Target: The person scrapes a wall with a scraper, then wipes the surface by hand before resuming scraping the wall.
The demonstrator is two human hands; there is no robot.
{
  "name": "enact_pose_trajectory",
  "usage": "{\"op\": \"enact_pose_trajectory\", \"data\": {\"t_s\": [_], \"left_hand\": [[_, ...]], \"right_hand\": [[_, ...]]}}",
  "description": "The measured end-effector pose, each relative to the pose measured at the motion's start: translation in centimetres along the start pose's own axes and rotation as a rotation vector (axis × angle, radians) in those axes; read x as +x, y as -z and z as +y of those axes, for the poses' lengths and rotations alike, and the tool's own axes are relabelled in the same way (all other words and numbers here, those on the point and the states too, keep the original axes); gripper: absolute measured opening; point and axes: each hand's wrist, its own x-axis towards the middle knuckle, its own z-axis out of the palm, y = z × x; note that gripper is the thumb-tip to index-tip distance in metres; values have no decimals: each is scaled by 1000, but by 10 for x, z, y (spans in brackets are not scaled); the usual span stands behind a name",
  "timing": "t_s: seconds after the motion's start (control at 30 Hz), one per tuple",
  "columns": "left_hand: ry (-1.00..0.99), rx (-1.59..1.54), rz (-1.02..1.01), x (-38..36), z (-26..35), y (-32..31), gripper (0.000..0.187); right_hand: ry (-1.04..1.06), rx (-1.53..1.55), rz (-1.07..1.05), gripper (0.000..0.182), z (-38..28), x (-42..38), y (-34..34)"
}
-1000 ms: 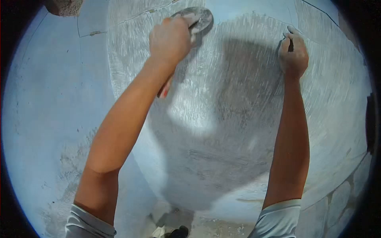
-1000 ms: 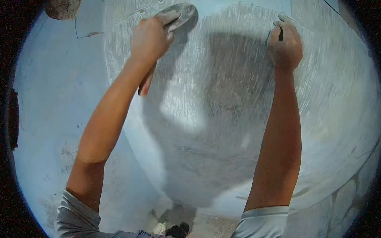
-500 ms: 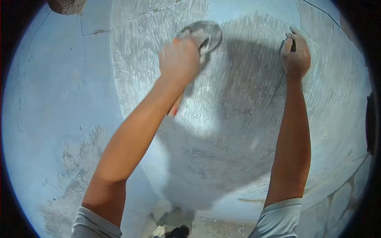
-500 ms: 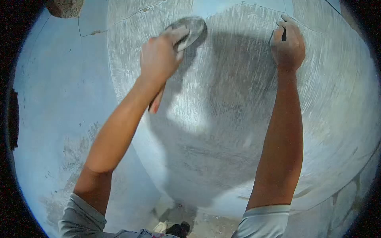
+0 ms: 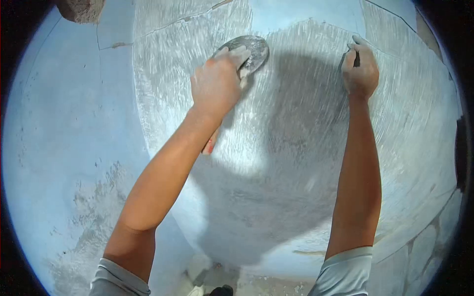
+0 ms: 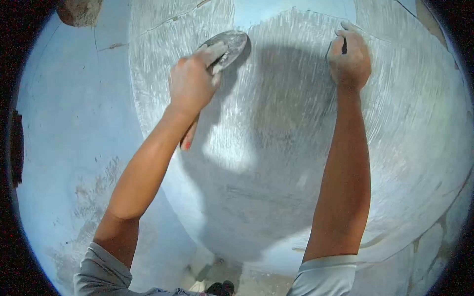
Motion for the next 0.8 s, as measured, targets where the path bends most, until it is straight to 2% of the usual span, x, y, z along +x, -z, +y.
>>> {"op": "enact_pose_trajectory", "data": {"t_s": [0.03, 0.13, 0.17, 0.27, 0.3, 0.4, 0.43, 0.53, 0.6, 0.67, 0.73, 0.77, 0.8], "left_hand": [[89, 93, -111, 20, 13, 11, 45], [110, 197, -161, 72, 30, 29, 44], [180, 258, -155, 83, 29, 24, 44], [61, 101, -28, 56, 12, 14, 25], [75, 156, -125, 44, 2, 7, 28], [-153, 36, 198, 13, -3, -4, 28], [-2, 15, 59, 16, 0, 2, 25], [144, 143, -113, 72, 15, 21, 23], [215, 93, -304, 113, 25, 41, 68], [178, 97, -276, 119, 23, 37, 68], [55, 157, -45, 89, 5, 11, 22], [54, 122, -77, 68, 2, 12, 27], [19, 78, -15, 53, -5, 5, 30]], "right_hand": [[5, 18, 12, 17, 1, 2, 0], [-19, 14, 10, 17, 1, 2, -2], [-26, 1, 2, 17, 0, 1, 0], [-24, -10, -23, 17, -6, 1, 5], [-10, -1, -14, 17, -4, 0, 3], [-29, -14, -24, 17, -7, 2, 7], [-40, -22, -39, 17, -8, 3, 9], [-20, -35, -19, 17, -6, 2, 6], [-5, -19, -5, 17, -4, -1, 4], [-3, -17, 3, 17, -1, 2, 3], [-16, -14, -16, 17, -2, 1, 4], [-7, -13, -14, 17, -1, 2, 4], [-3, -11, -8, 17, -1, 3, 5]]}}
